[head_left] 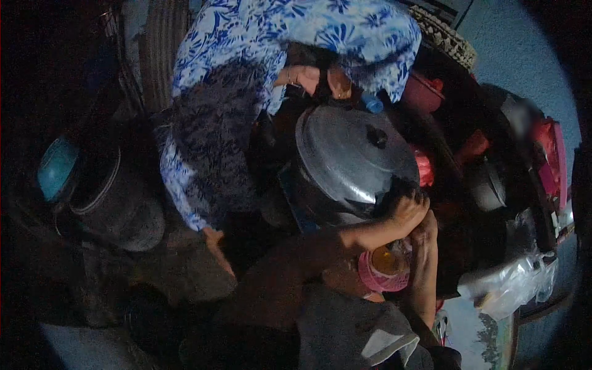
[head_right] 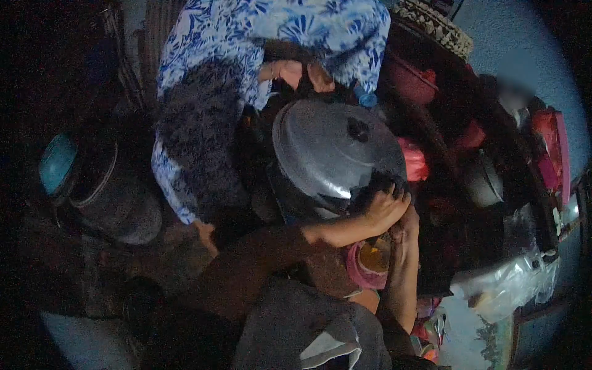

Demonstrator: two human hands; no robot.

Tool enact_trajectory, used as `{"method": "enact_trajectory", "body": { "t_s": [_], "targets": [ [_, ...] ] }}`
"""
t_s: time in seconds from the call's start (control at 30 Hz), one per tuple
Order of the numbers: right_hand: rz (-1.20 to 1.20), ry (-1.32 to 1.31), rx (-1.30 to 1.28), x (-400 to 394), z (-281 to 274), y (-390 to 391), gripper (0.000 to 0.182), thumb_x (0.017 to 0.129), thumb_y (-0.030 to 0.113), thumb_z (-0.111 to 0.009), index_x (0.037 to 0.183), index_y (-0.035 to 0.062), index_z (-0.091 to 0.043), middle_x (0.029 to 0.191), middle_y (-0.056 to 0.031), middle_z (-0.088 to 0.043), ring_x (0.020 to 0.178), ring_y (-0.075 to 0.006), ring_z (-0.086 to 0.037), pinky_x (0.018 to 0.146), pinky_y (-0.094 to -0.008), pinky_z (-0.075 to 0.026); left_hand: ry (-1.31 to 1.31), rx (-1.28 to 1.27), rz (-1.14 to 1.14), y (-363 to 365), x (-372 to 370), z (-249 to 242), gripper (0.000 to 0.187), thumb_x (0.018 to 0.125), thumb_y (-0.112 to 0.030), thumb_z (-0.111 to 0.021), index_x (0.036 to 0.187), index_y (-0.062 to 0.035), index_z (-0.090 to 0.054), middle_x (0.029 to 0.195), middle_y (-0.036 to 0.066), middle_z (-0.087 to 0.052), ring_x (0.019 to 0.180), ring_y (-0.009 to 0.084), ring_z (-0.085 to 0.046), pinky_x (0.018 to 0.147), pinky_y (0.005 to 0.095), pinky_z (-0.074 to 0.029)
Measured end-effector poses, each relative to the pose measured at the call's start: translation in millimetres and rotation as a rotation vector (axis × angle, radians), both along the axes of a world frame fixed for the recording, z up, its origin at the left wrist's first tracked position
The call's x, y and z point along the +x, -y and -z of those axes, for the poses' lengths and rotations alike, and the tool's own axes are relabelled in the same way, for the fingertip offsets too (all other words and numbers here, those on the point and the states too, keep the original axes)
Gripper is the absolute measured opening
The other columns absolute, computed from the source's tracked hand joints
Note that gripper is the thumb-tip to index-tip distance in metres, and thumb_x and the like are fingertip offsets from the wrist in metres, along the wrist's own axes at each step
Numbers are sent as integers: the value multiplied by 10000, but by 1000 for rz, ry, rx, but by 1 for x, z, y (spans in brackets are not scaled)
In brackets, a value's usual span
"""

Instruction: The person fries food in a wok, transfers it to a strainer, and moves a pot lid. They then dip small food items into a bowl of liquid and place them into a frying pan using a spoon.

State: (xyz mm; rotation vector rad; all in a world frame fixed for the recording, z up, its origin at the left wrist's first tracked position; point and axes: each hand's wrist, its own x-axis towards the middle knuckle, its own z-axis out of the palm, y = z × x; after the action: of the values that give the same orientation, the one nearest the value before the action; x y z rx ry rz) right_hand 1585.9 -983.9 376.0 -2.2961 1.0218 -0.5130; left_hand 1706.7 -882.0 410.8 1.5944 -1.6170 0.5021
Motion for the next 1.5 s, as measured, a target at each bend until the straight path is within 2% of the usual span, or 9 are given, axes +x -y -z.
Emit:
{"method": "enact_trajectory", "body": {
  "t_s": [0.1, 0.4, 0.5, 0.67, 0.8, 1.0, 1.13, 1.3, 1.5],
  "targets": [
    [0, 613, 675, 13, -22, -50, 296, 890, 60, -296, 1150, 24, -434, 1178, -121, -483, 1069, -247, -492, 861, -371, -423, 19, 96, 24, -28, -10, -13, 232, 745, -119, -502, 939, 2, -545, 974, 163, -587, 990, 338, -543, 641, 399, -486],
    [55, 1023, 1136, 6, -63, -122, 323, 912, 93, -282, 1191, 2, -417, 1189, -138, -468, 1078, -256, -479, 918, -375, -404, 120, 120, 11, -90, -23, -36, 277, 747, -131, -498, 983, 13, -507, 1030, 181, -566, 1015, 357, -522, 713, 402, -492],
    [53, 1002, 1119, -6, -54, -131, 326, 907, 101, -306, 1199, 5, -417, 1184, -133, -474, 1075, -257, -480, 917, -377, -402, 116, 148, -10, -106, -33, -26, 309, 733, -155, -523, 998, 2, -497, 1054, 179, -559, 1013, 350, -516, 702, 433, -492],
    [-249, -199, -70, -33, -40, -161, 336, 900, 166, -365, 1185, 0, -433, 1171, -138, -494, 1072, -205, -488, 890, -331, -414, 88, 123, -33, -128, -48, 15, 319, 723, -173, -550, 1001, -27, -499, 1077, 167, -547, 1035, 321, -491, 668, 441, -494],
    [-61, -816, -160, -18, -19, -191, 388, 824, 87, -475, 1196, 1, -402, 1178, -170, -472, 1084, -276, -481, 861, -321, -418, 118, 353, -13, -171, -48, 13, 315, 735, -189, -547, 1020, -59, -507, 1028, 110, -545, 1025, 288, -477, 715, 403, -477],
    [-133, -377, 78, -30, 18, -226, 353, 912, 169, -382, 1227, 11, -399, 1198, -147, -459, 1106, -202, -452, 922, -309, -361, 88, 227, 75, -186, -43, 89, 348, 777, -214, -528, 1102, -93, -508, 1002, 76, -528, 975, 241, -476, 910, 455, -315],
    [-229, -304, 137, -38, 116, -211, 398, 899, 156, -418, 1267, 24, -343, 1231, -150, -435, 1136, -267, -431, 956, -346, -348, 27, 342, 77, -203, -30, 138, 226, 824, -169, -474, 1025, -84, -532, 990, 93, -539, 946, 247, -489, 922, 447, -307],
    [-25, 399, 484, 4, 179, -245, 351, 907, 266, -405, 1138, 6, -456, 1090, -130, -508, 1022, -241, -499, 862, -332, -416, -88, 452, 9, -206, -16, 192, 171, 874, -124, -418, 916, -48, -565, 950, 123, -552, 911, 252, -503, 934, 415, -315],
    [13, 320, 568, 32, 221, -263, 353, 904, 265, -410, 1143, 10, -454, 1096, -132, -507, 1027, -242, -497, 865, -333, -414, -64, 632, -240, -219, -16, 289, 214, 869, -149, -434, 999, -30, -554, 1010, 149, -543, 1017, 261, -473, 949, 423, -312]
  ]
}}
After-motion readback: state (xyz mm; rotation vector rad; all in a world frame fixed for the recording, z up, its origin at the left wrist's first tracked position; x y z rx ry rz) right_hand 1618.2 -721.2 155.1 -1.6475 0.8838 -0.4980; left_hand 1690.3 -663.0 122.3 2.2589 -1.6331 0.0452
